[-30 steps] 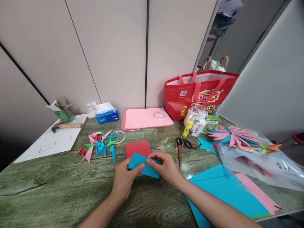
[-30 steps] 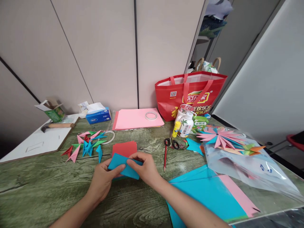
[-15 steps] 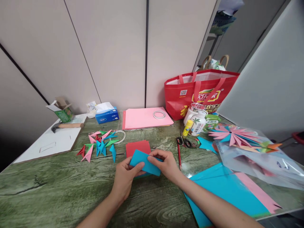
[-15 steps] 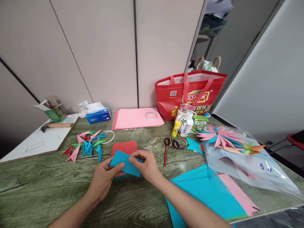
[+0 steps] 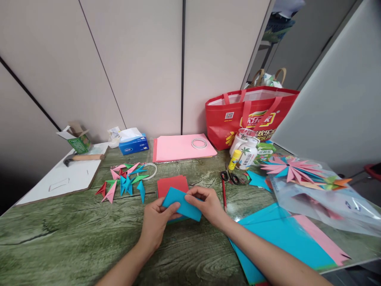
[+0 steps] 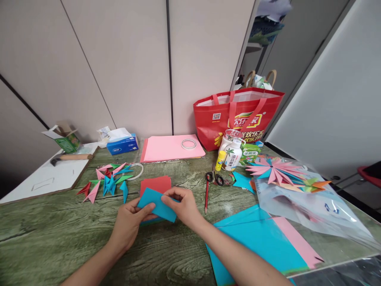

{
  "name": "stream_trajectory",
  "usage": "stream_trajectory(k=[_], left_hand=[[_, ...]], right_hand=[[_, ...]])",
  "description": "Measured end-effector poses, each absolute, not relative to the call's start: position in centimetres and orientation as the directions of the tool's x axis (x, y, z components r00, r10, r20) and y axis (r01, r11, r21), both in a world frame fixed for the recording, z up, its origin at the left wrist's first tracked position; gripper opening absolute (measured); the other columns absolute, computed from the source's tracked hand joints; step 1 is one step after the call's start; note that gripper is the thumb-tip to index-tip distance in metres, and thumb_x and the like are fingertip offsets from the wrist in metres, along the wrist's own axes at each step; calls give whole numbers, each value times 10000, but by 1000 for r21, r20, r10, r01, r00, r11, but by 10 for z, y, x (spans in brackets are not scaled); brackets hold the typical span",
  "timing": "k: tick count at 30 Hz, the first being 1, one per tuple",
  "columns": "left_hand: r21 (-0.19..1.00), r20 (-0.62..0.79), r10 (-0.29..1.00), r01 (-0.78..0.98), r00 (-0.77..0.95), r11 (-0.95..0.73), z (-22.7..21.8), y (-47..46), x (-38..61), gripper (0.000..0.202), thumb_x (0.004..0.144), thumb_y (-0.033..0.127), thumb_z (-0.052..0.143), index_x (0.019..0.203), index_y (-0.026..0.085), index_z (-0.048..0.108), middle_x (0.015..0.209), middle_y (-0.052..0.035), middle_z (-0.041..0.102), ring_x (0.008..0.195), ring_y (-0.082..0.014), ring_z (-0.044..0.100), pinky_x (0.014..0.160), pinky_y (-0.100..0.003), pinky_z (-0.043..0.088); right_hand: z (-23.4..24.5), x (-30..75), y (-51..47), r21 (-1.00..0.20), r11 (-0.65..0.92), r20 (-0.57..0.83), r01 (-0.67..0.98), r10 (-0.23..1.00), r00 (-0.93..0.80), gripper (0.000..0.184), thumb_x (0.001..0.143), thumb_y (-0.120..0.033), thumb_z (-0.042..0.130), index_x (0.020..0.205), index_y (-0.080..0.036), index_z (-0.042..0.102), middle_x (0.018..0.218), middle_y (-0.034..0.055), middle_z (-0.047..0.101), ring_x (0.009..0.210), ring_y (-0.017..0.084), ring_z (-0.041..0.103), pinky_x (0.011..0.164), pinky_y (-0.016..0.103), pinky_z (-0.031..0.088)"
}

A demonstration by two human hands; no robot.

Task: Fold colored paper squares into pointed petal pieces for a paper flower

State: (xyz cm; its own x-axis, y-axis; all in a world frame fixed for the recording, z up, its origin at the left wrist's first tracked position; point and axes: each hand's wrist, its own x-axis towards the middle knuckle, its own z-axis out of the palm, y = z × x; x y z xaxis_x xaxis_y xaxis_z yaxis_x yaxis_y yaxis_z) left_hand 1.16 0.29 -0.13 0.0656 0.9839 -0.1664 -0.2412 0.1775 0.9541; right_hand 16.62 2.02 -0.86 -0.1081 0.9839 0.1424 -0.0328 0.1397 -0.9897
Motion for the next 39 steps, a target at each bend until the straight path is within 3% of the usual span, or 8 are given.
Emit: stream_trajectory(k=[15, 18, 21, 22, 27, 35, 37, 39], left_hand=[[964, -111, 980, -221, 163, 146, 1, 5, 8, 189, 659, 294, 678, 749, 128, 686, 718, -57, 725, 676, -213, 661, 710, -353, 526], [980, -88, 979, -160, 186, 119, 8, 7, 5, 292, 653, 277, 684, 905, 128, 672, 760, -61, 723, 706, -211, 655, 716, -339, 519], [990, -60, 977, -116, 203, 85, 17, 7, 2, 609, 644, 273, 691, 1215, 188, 497, 804, -49, 720, 705, -206, 650, 668, -311, 518], [993, -41, 973, -97, 229, 65, 20, 7, 1, 623, 652, 280, 681, 1235, 201, 478, 841, -55, 716, 725, -209, 648, 662, -299, 515], [998, -10, 937, 61, 350, -12, 26, 9, -6, 351, 679, 272, 641, 1025, 221, 660, 1025, -67, 674, 883, -239, 616, 716, -288, 505], [991, -42, 940, 135, 339, -4, 23, 11, -4, 249, 686, 267, 609, 911, 237, 710, 845, -32, 722, 736, -217, 645, 647, -308, 528], [989, -21, 955, 149, 296, -24, 21, 10, -3, 246, 691, 273, 600, 908, 240, 711, 854, -25, 721, 757, -217, 642, 656, -300, 525], [978, 18, 968, 195, 250, -69, 18, 10, -4, 241, 697, 276, 595, 904, 242, 713, 856, -19, 721, 745, -210, 637, 652, -285, 520]], right_hand=[[-6, 172, 23, -990, 140, 142, -23, 985, -95, 196, 660, -344, 657, 648, -151, 627, 592, -9, 577, 543, 105, 492, 505, 215, 387], [-5, 173, 23, -990, 138, 141, -28, 984, -112, 197, 660, -346, 658, 647, -154, 618, 588, -9, 571, 538, 104, 491, 498, 214, 388], [-4, 174, 24, -988, 151, 152, -18, 979, -137, 191, 665, -342, 656, 644, -157, 615, 587, -8, 571, 539, 104, 492, 502, 216, 392], [-3, 174, 24, -988, 156, 156, -11, 977, -148, 192, 667, -343, 655, 642, -157, 615, 591, -7, 574, 541, 104, 494, 506, 217, 394], [-5, 175, 25, -986, 164, 154, 33, 967, -203, 215, 675, -370, 643, 644, -158, 624, 611, 1, 591, 555, 110, 508, 515, 220, 402], [-4, 177, 26, -970, 217, 195, 108, 963, -187, 175, 685, -338, 636, 727, -168, 635, 700, 14, 618, 664, 146, 554, 609, 251, 425], [-3, 178, 26, -965, 235, 217, 113, 964, -155, 278, 639, -331, 683, 862, -178, 617, 767, 17, 609, 725, 157, 552, 631, 253, 425], [-2, 178, 26, -973, 211, 197, 89, 969, -147, 526, 556, -319, 747, 1026, -194, 544, 833, 18, 591, 732, 159, 547, 604, 244, 422]])
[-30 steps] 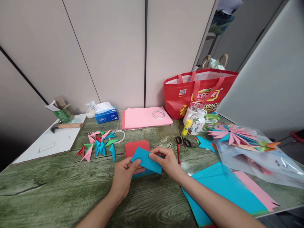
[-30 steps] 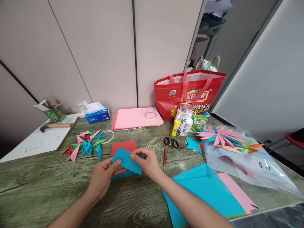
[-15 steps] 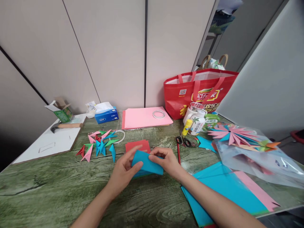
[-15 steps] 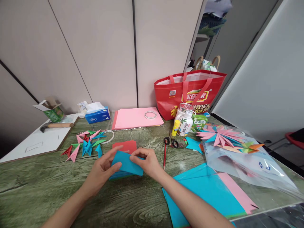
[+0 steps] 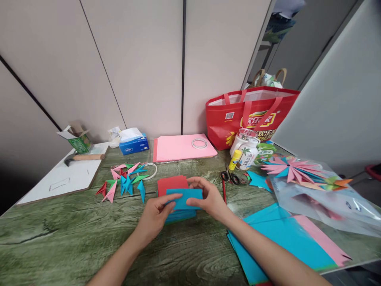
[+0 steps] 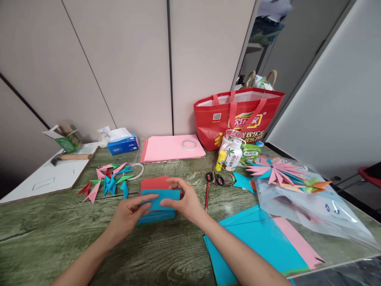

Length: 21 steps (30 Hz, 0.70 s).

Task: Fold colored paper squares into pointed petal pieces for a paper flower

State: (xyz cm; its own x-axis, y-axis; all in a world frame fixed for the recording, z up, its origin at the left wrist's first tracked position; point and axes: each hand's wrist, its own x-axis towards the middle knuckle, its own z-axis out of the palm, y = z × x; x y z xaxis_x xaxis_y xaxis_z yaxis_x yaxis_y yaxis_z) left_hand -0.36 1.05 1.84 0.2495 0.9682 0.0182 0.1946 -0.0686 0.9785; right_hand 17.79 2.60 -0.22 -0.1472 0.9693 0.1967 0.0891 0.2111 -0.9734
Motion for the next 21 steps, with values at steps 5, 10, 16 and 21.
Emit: stream_trajectory(k=[5, 10, 16, 21], left_hand=[[939, 109, 981, 306, 163, -155, 10, 9, -5, 242, 717, 280, 584, 921, 252, 711, 786, -9, 725, 643, -197, 625, 624, -268, 503], [937, 137, 979, 300, 152, -177, 6, 5, -2, 237, 730, 280, 577, 929, 271, 705, 835, -5, 726, 682, -209, 646, 632, -263, 497], [929, 186, 971, 296, 148, -223, 6, 4, -1, 222, 732, 268, 578, 911, 274, 709, 806, 0, 730, 660, -200, 649, 619, -254, 502], [951, 144, 982, 255, 125, -172, 5, 4, -2, 228, 713, 284, 602, 912, 260, 710, 801, -3, 729, 660, -205, 654, 645, -291, 533]], right_hand=[[-1, 176, 23, -975, 170, 150, 141, 978, -142, 809, 455, -281, 799, 1162, -216, 413, 892, 18, 575, 727, 169, 532, 600, 255, 428], [-3, 173, 21, -958, 167, 149, 234, 984, -94, 709, 498, -243, 768, 1131, -203, 450, 977, 32, 571, 796, 186, 530, 653, 271, 436], [-11, 170, 23, -991, 89, 79, 100, 991, -107, 659, 493, -235, 759, 1083, -196, 468, 848, 16, 602, 699, 173, 566, 580, 262, 469], [-8, 167, 21, -997, -39, -26, -73, 985, -169, 609, 512, -211, 742, 1042, -211, 442, 625, -53, 580, 498, 140, 569, 479, 256, 478]])
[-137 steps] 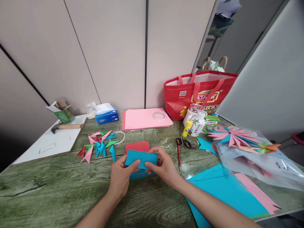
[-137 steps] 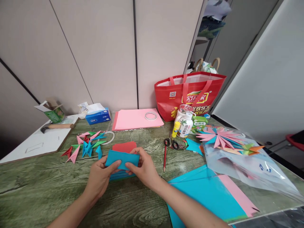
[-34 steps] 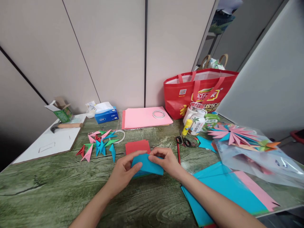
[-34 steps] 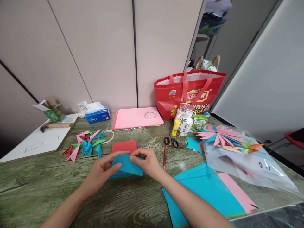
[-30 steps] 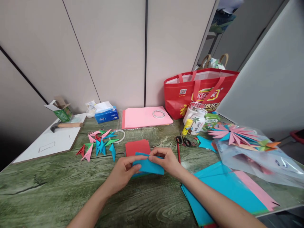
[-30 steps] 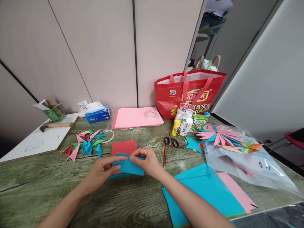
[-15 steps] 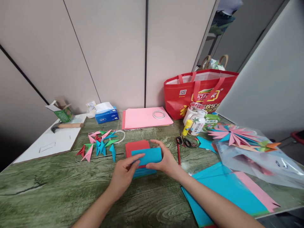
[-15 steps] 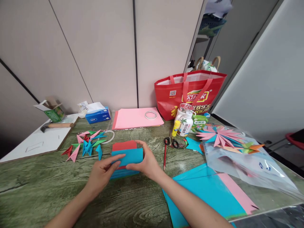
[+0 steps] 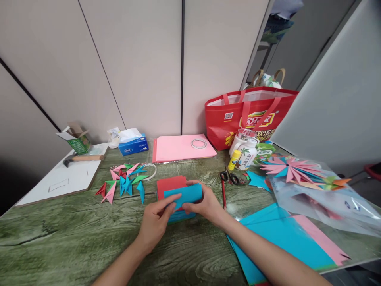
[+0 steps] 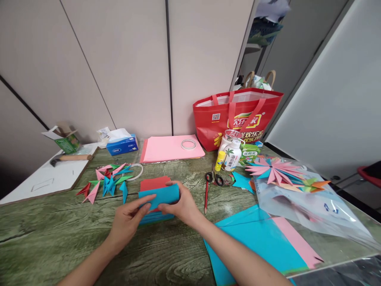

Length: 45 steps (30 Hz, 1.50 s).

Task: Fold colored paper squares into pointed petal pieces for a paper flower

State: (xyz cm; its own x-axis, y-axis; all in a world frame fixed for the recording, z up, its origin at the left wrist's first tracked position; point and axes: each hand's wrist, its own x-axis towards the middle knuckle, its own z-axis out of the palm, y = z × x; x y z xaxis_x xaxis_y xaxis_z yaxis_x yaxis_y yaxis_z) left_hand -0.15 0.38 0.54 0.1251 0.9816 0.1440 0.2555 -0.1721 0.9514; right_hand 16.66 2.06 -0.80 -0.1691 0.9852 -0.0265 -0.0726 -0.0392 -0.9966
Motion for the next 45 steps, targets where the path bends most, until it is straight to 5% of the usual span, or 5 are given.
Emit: stream_trajectory(k=[9, 18, 31, 39, 45], left_hand=[[1000, 13, 995, 19, 96, -15, 10, 3, 2, 279, 648, 302, 672, 919, 246, 705, 866, -1, 723, 736, -230, 675, 696, -334, 556], [997, 64, 995, 34, 78, -67, 5, 12, -7, 307, 688, 292, 648, 989, 239, 677, 859, 1, 721, 748, -207, 664, 724, -326, 551], [996, 75, 997, 48, 29, -76, 7, 16, -8, 357, 672, 325, 650, 1000, 184, 669, 904, -10, 707, 701, -183, 645, 718, -357, 550], [906, 234, 968, 341, 86, -250, 5, 3, 2, 282, 730, 267, 572, 987, 221, 678, 837, -25, 726, 629, -185, 647, 583, -270, 526], [896, 254, 960, 346, 119, -279, -4, 0, 5, 292, 741, 258, 554, 1006, 217, 670, 795, -27, 727, 642, -189, 655, 609, -271, 527]], right_hand=[[-4, 170, 22, -979, -105, -58, -174, 965, -255, 360, 482, -311, 780, 725, -159, 561, 531, -31, 629, 465, 134, 576, 481, 258, 489], [-4, 185, 32, -912, -239, -67, -333, 888, -454, 524, 586, -287, 746, 1046, -127, 552, 742, 58, 700, 690, 185, 676, 638, 287, 544], [-8, 187, 35, -923, -154, 12, -352, 904, -427, 514, 633, -331, 711, 1037, -154, 448, 714, 38, 668, 703, 201, 666, 704, 371, 513], [-17, 163, 20, -991, 120, 124, -53, 988, -88, 950, 514, -194, 764, 1287, -261, 217, 994, 69, 516, 707, 162, 558, 485, 233, 464], [-18, 161, 17, -991, 131, 132, -20, 990, -44, 784, 584, -106, 651, 1256, -245, 272, 726, -27, 503, 504, 88, 482, 433, 202, 431]])
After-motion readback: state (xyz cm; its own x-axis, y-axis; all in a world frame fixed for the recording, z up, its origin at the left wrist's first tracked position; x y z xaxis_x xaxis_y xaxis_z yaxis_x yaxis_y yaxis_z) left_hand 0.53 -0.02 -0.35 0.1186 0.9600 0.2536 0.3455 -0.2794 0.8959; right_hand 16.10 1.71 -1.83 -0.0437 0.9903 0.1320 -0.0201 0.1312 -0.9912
